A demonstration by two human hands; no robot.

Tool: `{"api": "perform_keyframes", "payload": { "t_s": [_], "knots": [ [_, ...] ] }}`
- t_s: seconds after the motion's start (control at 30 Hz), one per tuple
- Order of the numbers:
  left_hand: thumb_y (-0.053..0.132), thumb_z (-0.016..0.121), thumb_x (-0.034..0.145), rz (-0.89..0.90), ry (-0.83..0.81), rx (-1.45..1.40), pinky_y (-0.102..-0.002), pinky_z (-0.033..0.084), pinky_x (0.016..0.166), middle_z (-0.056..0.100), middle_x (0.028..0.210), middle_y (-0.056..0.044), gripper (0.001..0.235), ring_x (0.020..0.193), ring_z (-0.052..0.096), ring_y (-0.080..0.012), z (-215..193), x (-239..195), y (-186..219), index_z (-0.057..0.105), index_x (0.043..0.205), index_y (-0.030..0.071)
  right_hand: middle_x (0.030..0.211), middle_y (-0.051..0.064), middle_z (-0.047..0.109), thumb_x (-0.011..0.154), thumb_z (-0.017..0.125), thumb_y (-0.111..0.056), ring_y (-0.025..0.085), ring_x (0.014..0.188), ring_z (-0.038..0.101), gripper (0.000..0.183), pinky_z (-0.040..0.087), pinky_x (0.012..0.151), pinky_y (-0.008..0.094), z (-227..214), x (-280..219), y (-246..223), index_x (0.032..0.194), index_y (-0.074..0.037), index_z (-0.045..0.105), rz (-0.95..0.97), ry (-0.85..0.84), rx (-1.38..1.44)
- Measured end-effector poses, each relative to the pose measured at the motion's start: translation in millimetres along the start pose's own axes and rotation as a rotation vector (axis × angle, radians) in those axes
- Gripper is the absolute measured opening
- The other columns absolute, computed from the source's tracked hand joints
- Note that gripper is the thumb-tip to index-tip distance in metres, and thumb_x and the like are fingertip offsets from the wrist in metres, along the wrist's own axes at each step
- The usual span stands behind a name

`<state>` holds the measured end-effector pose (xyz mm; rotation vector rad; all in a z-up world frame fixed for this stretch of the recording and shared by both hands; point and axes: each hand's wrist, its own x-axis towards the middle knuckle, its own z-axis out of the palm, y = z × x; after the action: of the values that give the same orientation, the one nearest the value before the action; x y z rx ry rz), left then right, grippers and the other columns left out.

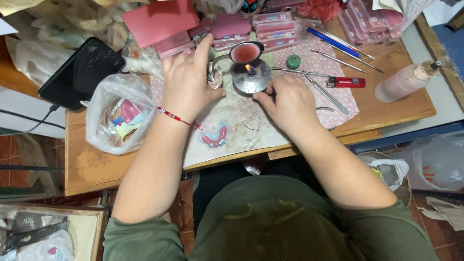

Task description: The person repairs a pink and blue denture by heating a metal wire over a small flame and inserting it into the denture. They use pliers to cut and bend the wire, then use a metal tool to press and adjust the wire within the denture. The person also retrieves tools from a drawer and handles a small cloth.

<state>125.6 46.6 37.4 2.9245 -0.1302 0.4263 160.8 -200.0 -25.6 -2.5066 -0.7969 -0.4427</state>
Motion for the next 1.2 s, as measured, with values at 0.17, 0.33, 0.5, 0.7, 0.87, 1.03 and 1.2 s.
{"api": "perform_keyframes", "payload": {
  "t_s": [0.17,0.33,0.5,0.7,0.87,1.03,1.2],
  "knots": [
    [0.045,0.100,0.059,-0.040,-0.075,-0.014,-0.044,0.032,0.093,0.074,0.113,-0.015,0.121,0.109,0.061,-0.0376,-14.6,0.1,13.5,0.036,0.155,0.009,0.080,0.016,0.064,0.091,0.083,-0.035,0.039,0.074,0.060,0.038,0.046,0.066,0.052,3.4,7.0,-7.1,0.080,-0.007,0.059,0.071,0.021,0.020],
    [0.055,0.097,0.061,-0.028,-0.097,0.023,-0.047,0.033,0.099,0.071,0.121,-0.015,0.128,0.114,0.059,-0.0377,-24.0,-7.3,19.8,0.030,0.160,0.010,0.085,0.016,0.067,0.092,0.080,-0.028,0.041,0.079,0.063,0.029,0.049,0.071,0.054,-5.1,-2.5,-10.2,0.089,-0.005,0.063,0.026,0.027,0.018],
    [0.045,0.092,0.077,0.004,0.070,-0.035,-0.044,0.034,0.098,0.067,0.132,-0.014,0.106,0.118,0.059,-0.0339,-49.2,-59.8,30.9,0.039,0.158,0.003,0.093,0.011,0.069,0.100,0.064,-0.017,0.031,0.087,0.065,0.010,0.053,0.077,0.047,-38.8,-40.7,-2.7,0.102,-0.008,0.066,-0.181,-0.137,0.145],
    [0.060,0.079,0.071,-0.167,-0.087,-0.230,-0.056,0.040,0.101,0.063,0.141,-0.015,0.105,0.127,0.057,-0.0357,-21.5,-131.2,20.4,0.042,0.153,0.005,0.105,0.016,0.074,0.095,0.062,0.007,0.033,0.101,0.069,0.019,0.057,0.097,0.047,-42.5,-62.9,42.9,0.109,0.000,0.073,-0.351,-0.016,0.251],
    [0.049,0.087,0.069,-0.115,-0.044,-0.276,-0.044,0.041,0.102,0.064,0.137,-0.011,0.099,0.115,0.058,-0.0333,3.5,-148.0,15.5,0.048,0.148,0.004,0.100,0.009,0.073,0.081,0.056,0.015,0.032,0.098,0.067,0.036,0.055,0.091,0.045,-57.4,-53.0,77.7,0.101,-0.008,0.074,-0.250,0.185,-0.075],
    [0.041,0.086,0.071,-0.149,-0.132,-0.397,-0.041,0.042,0.101,0.067,0.134,-0.007,0.093,0.115,0.057,-0.0289,-2.2,-133.8,23.4,0.047,0.148,0.007,0.095,0.015,0.072,0.089,0.064,0.002,0.039,0.088,0.068,0.023,0.053,0.077,0.050,-73.1,-19.4,123.3,0.104,-0.009,0.078,0.104,0.093,-0.294],
    [0.025,0.084,0.076,-0.105,-0.123,-0.370,-0.042,0.044,0.100,0.067,0.134,-0.006,0.082,0.112,0.058,-0.0312,4.4,-124.0,26.1,0.049,0.148,0.006,0.088,0.022,0.064,0.072,0.058,0.009,0.047,0.080,0.062,0.030,0.050,0.060,0.057,-46.9,21.5,158.6,0.100,0.001,0.065,0.266,-0.138,-0.456]
  ]
}}
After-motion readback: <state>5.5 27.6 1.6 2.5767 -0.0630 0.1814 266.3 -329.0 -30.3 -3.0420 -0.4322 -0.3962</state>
